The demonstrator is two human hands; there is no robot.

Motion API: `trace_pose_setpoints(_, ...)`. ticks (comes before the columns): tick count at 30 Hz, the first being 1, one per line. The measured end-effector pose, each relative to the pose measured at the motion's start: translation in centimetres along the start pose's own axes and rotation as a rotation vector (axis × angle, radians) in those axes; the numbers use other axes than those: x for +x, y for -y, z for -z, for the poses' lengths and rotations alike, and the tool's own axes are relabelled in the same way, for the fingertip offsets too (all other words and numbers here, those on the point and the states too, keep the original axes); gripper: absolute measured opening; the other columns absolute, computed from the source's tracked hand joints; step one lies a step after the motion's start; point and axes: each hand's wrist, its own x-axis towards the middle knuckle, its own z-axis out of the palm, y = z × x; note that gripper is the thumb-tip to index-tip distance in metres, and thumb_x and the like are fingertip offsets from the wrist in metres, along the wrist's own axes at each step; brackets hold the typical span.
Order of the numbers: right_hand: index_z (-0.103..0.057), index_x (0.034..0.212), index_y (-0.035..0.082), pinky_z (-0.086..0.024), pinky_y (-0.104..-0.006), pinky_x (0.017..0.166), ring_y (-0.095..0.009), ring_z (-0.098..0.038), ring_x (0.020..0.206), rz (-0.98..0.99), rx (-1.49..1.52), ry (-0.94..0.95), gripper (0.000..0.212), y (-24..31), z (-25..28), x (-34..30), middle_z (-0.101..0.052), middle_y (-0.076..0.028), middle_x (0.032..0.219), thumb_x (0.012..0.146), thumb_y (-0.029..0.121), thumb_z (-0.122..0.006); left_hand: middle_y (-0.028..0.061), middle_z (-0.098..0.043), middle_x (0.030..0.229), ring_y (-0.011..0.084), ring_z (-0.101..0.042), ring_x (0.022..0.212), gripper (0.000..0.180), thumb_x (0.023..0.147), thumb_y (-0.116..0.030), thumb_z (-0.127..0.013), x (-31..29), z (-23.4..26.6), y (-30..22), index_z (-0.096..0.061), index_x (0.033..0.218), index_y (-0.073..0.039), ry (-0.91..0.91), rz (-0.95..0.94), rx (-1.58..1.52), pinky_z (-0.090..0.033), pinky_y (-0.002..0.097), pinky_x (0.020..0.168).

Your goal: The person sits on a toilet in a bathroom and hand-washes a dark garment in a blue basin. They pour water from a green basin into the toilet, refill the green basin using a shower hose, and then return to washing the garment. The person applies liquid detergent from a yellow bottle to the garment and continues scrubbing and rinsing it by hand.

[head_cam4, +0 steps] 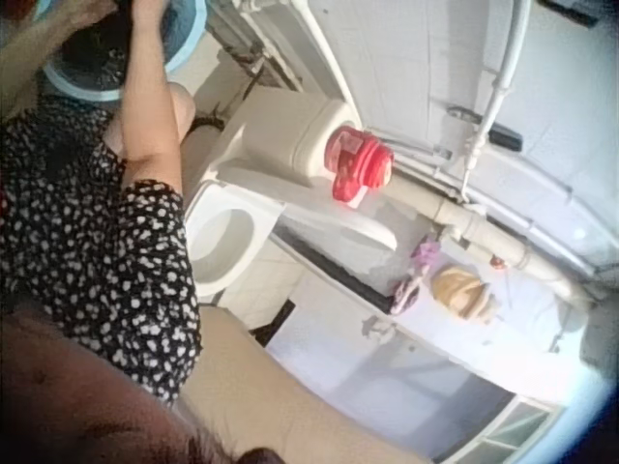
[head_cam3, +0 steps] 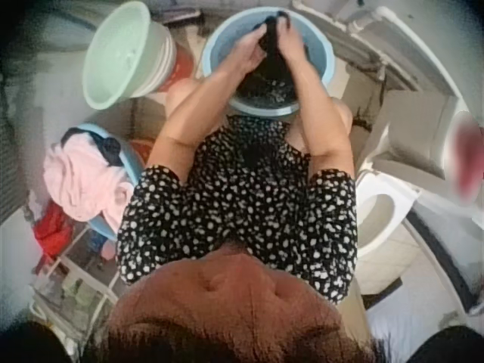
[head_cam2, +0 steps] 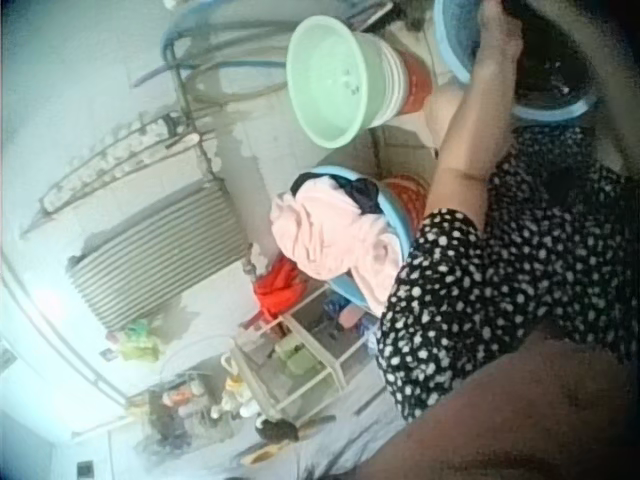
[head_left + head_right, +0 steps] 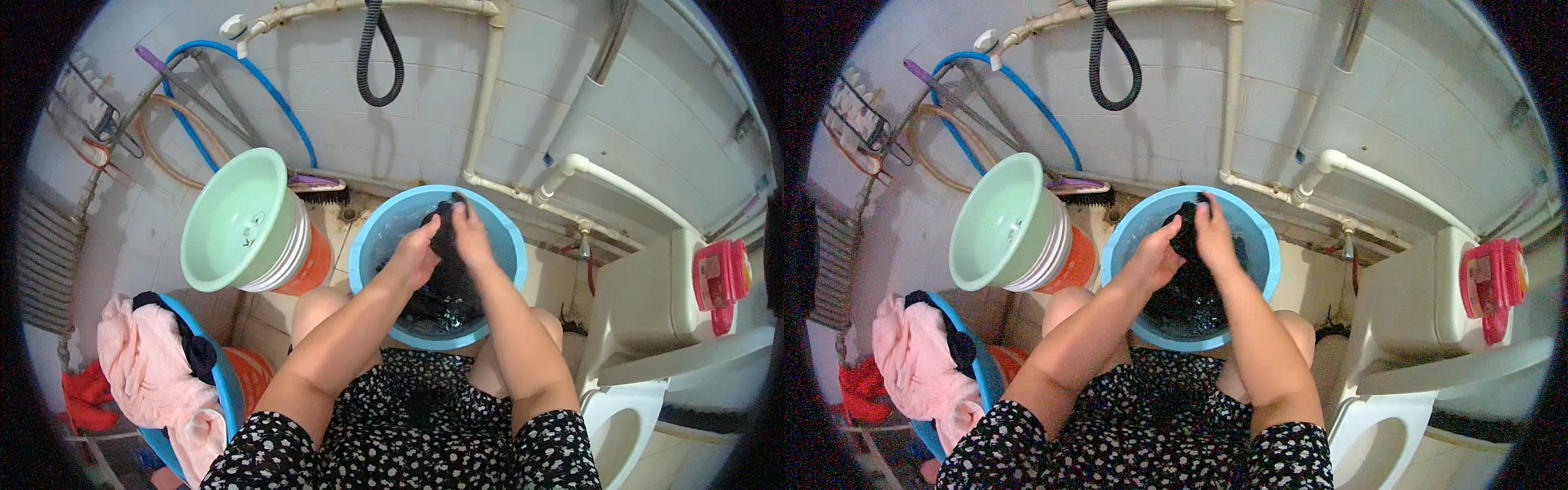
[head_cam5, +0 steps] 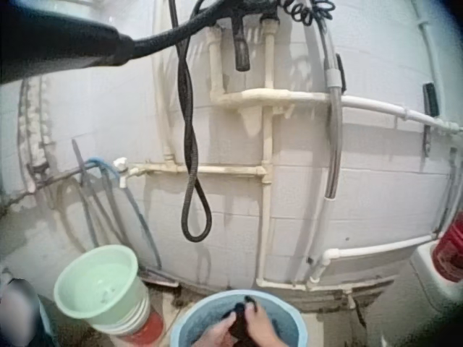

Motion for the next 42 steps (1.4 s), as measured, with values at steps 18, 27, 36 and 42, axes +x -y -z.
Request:
trace_pose_setpoints(18, -0.048, 0.123, -0.004, -0.038, -0.0341, 0.095, -0.028, -0.053, 0.11, 0.018, 0.042, -0.225, 0.048, 0.1, 5.0, 0.3, -0.057, -0.02, 0.117, 0.093, 0.033, -0.049, 0.0138, -0.062, 0.108, 0.025, -0.058, 0.101, 0.037, 0.087, -0.025, -0.058, 0.9, 4.2, -5.9, -0.056, 0.116, -0.002, -0.335, -0.585, 1.128, -0.042, 0.0323, 0.088)
trace_pose_setpoints(27, -0.019, 0.144, 0.014, -0.013, -0.0424, 0.112, -0.025, -0.012, 0.139, 0.047, -1.05, 0.512, 0.063, -7.9, -1.7, -3.0, -0.014, -0.007, 0.151, 0.091, 0.034, -0.046, 0.006, -0.023, 0.148, 0.0248, -0.018, 0.138, 0.067, 0.085, -0.031, -0.058, 1.9, 10.3, 5.3, -0.025, 0.143, -0.02, -0.1, -0.093, 2.316, -0.018, 0.047, 0.109)
trace_pose_setpoints(36, -0.045, 0.13, 0.009, -0.034, -0.0411, 0.102, -0.033, -0.037, 0.128, -0.083, -0.964, 0.548, 0.048, -8.4, -1.9, -2.0, -0.037, -0.013, 0.141, 0.089, 0.034, -0.048, 0.0124, -0.034, 0.142, 0.0256, -0.028, 0.133, 0.056, 0.092, -0.044, -0.039, 2.5, 9.7, 5.4, -0.032, 0.139, -0.015, -0.033, 0.027, 2.361, -0.012, 0.0495, 0.11)
trace_pose_setpoints(42, -0.059, 0.114, 0.003, -0.044, -0.0339, 0.084, -0.025, -0.06, 0.094, -0.173, 0.137, 0.063, 0.031, -0.7, 1.6, -1.4, -0.065, -0.013, 0.102, 0.09, 0.022, -0.052, 0.014, -0.063, 0.108, 0.0259, -0.057, 0.103, 0.037, 0.092, -0.031, -0.05, 3.4, 6.3, 0.6, -0.055, 0.118, -0.004, -0.369, -0.516, 1.196, -0.041, 0.0335, 0.092)
